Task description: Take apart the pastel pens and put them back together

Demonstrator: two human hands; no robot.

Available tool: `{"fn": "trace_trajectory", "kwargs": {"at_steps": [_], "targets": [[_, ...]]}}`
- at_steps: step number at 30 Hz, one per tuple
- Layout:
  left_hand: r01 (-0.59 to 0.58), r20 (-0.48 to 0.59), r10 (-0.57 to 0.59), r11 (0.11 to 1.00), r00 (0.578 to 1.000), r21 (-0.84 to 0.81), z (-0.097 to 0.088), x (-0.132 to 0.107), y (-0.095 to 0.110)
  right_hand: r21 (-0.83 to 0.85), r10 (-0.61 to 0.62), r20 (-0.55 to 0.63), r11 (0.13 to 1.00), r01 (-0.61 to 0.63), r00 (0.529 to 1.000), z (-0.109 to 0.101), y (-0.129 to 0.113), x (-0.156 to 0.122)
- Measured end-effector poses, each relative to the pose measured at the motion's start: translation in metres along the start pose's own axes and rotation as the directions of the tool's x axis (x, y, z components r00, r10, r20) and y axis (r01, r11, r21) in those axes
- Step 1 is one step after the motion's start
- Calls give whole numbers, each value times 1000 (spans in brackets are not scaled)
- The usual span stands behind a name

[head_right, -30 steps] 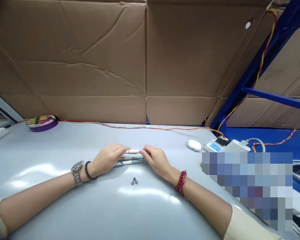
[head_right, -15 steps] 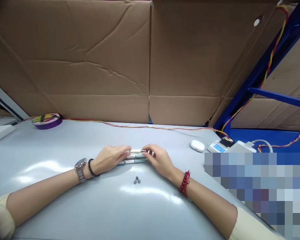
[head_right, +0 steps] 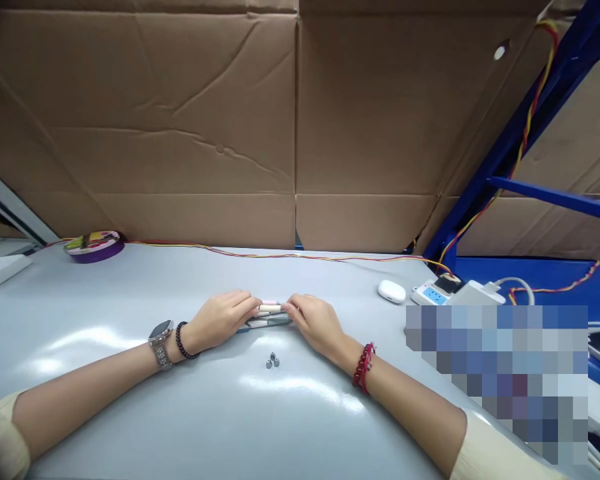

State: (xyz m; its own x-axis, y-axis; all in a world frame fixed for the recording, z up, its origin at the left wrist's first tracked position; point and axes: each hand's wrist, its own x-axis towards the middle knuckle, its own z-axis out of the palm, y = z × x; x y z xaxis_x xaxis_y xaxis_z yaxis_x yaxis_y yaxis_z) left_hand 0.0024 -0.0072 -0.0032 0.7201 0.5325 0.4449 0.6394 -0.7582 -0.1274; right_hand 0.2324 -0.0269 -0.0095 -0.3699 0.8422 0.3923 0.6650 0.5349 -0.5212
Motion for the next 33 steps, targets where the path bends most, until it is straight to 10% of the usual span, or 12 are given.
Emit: {"fn": "trace_trajectory", "kwargs": {"at_steps": [16, 33], "targets": [[23, 32, -22, 999, 999, -41, -4, -2, -2, 72, -259, -180, 959, 276, 949, 2, 3, -2], [-187, 6, 187, 981, 982, -47, -5, -1, -2, 106, -272, -287, 944, 313, 919, -2, -6, -6]]}}
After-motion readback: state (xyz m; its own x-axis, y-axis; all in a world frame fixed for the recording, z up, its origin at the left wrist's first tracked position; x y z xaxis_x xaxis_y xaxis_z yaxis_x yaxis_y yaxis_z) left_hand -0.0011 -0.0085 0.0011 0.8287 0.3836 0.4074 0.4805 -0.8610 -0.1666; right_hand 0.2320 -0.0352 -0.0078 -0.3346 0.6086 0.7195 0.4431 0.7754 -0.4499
